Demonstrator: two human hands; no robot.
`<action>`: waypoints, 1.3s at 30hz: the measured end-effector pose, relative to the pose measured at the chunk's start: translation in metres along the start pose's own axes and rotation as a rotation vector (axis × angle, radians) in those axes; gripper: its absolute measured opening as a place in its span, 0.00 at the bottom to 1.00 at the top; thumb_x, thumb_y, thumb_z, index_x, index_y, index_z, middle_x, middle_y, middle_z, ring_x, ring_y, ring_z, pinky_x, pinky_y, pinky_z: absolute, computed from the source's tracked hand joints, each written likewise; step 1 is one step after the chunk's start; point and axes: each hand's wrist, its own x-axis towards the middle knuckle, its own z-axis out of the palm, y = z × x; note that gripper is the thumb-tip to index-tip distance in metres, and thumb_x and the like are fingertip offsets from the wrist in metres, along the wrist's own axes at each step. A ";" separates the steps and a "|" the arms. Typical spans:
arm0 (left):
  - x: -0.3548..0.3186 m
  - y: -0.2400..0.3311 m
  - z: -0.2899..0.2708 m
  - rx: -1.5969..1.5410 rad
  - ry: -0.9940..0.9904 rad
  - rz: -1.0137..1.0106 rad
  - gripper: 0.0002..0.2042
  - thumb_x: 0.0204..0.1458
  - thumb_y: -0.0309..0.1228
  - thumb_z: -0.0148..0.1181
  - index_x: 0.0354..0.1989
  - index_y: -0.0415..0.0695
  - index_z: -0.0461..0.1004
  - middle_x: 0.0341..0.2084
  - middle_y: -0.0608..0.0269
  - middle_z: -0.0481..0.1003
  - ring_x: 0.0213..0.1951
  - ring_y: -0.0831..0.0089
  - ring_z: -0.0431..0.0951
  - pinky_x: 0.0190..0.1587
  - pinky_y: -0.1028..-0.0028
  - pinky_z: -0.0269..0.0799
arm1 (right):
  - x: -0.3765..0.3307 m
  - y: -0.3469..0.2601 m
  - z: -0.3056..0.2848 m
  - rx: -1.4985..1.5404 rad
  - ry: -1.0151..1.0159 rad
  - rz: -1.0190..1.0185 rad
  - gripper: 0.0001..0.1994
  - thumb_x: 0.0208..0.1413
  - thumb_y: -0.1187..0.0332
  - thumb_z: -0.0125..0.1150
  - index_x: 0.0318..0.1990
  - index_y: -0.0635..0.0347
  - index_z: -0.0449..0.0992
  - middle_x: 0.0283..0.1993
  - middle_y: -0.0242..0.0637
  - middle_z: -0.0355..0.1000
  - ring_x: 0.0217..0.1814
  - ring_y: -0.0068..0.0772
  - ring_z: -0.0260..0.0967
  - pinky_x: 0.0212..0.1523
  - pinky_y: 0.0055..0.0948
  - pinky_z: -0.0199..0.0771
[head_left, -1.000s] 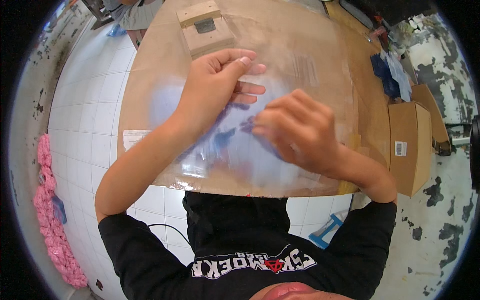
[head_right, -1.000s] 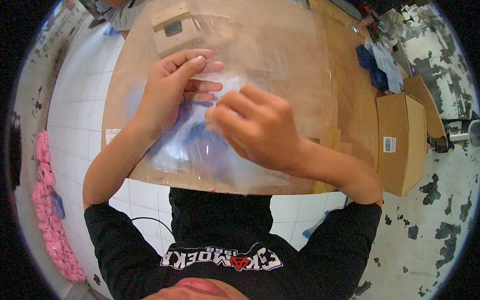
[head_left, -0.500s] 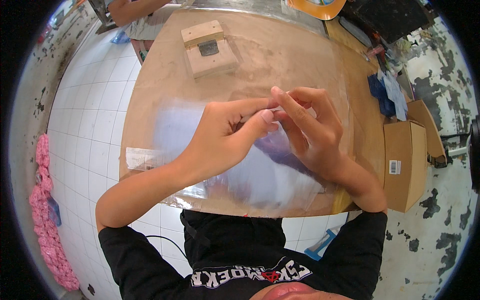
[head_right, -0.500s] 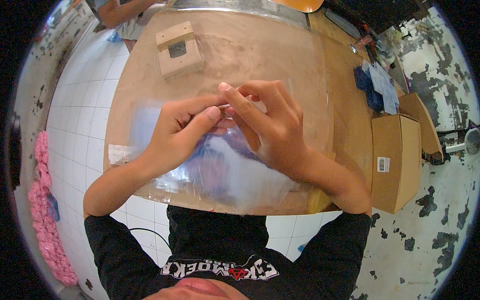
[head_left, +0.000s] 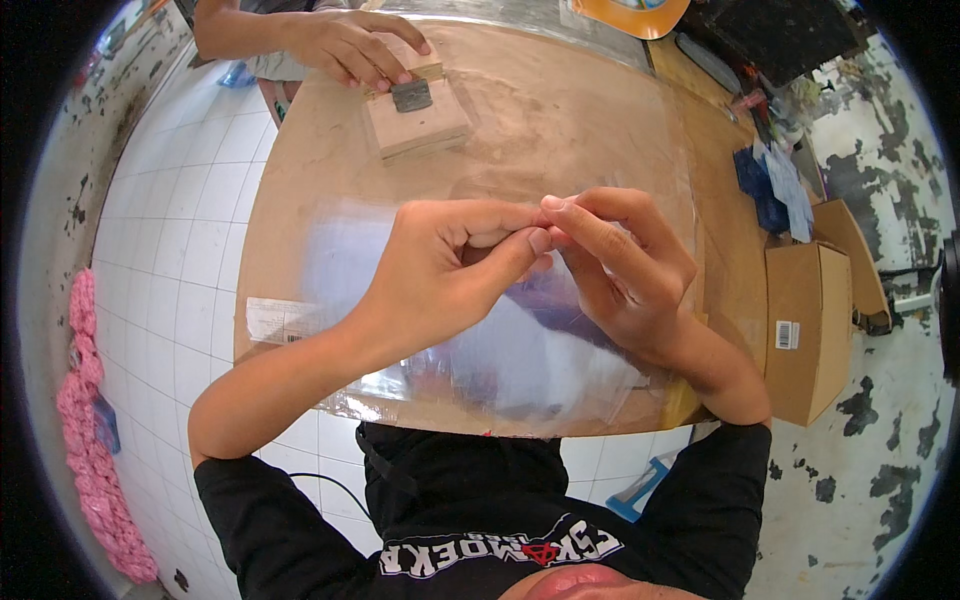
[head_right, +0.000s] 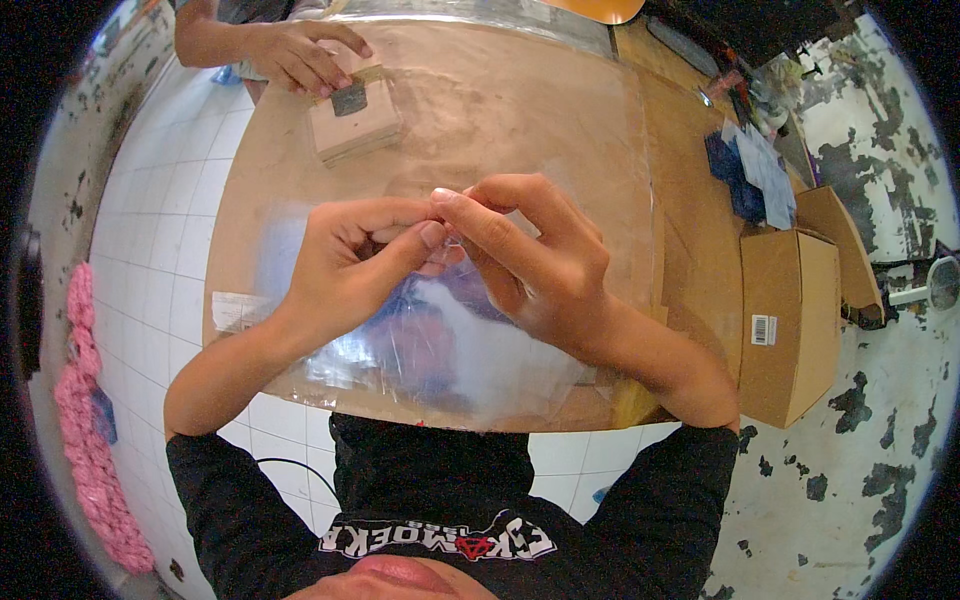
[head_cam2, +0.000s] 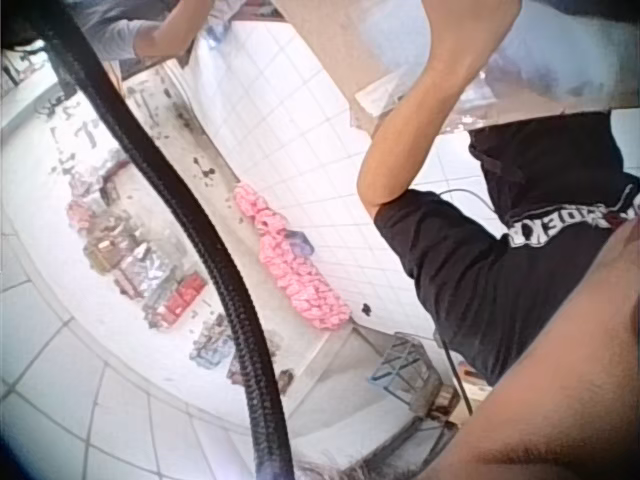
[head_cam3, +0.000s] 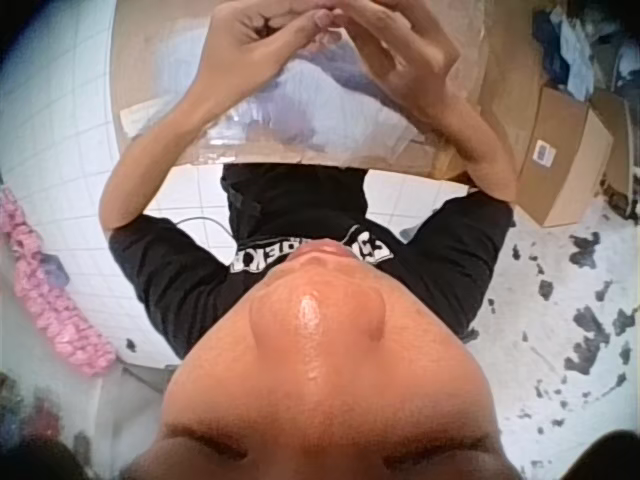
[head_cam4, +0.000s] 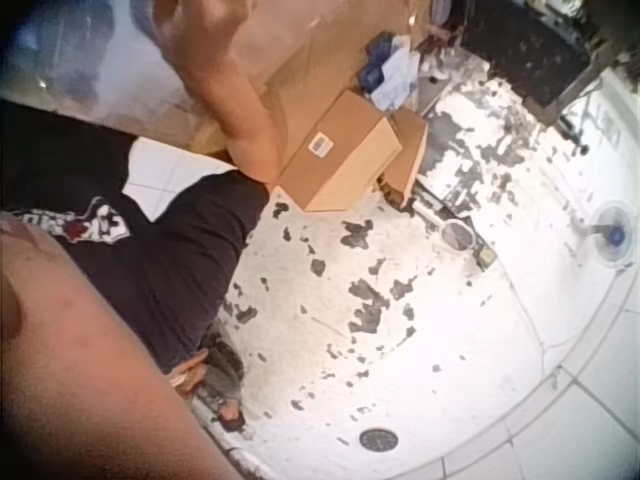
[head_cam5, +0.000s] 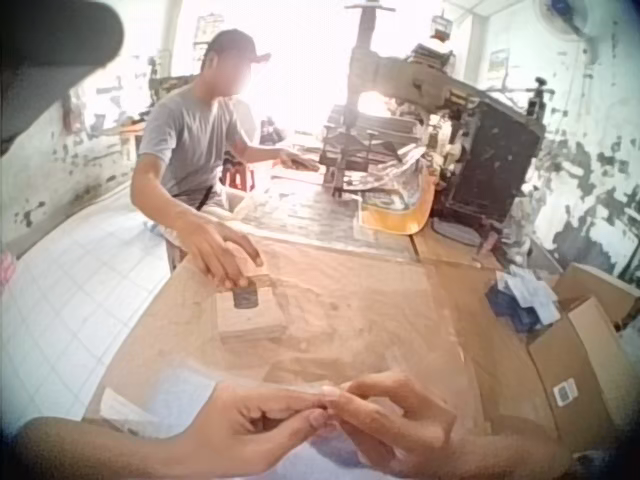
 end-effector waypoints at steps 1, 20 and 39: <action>0.000 0.001 -0.001 0.009 -0.021 -0.010 0.11 0.57 0.24 0.57 0.46 0.32 0.76 0.32 0.58 0.80 0.34 0.80 0.78 0.35 0.83 0.74 | 0.000 0.000 0.000 0.004 0.002 0.005 0.17 0.41 0.81 0.67 0.43 0.60 0.80 0.34 0.37 0.72 0.30 0.29 0.72 0.27 0.23 0.73; 0.003 0.012 -0.014 -0.244 -0.173 -0.132 0.11 0.57 0.30 0.59 0.42 0.35 0.79 0.34 0.54 0.80 0.37 0.71 0.81 0.39 0.74 0.79 | 0.008 0.000 -0.013 0.286 -0.049 0.056 0.13 0.45 0.80 0.68 0.41 0.62 0.80 0.34 0.40 0.73 0.30 0.30 0.73 0.29 0.23 0.73; 0.003 0.015 -0.017 -0.038 -0.197 0.013 0.07 0.55 0.26 0.60 0.34 0.34 0.79 0.26 0.60 0.79 0.28 0.78 0.78 0.33 0.80 0.75 | 0.006 0.003 -0.013 0.455 -0.130 0.111 0.13 0.43 0.83 0.68 0.39 0.61 0.81 0.35 0.39 0.74 0.33 0.28 0.73 0.31 0.22 0.73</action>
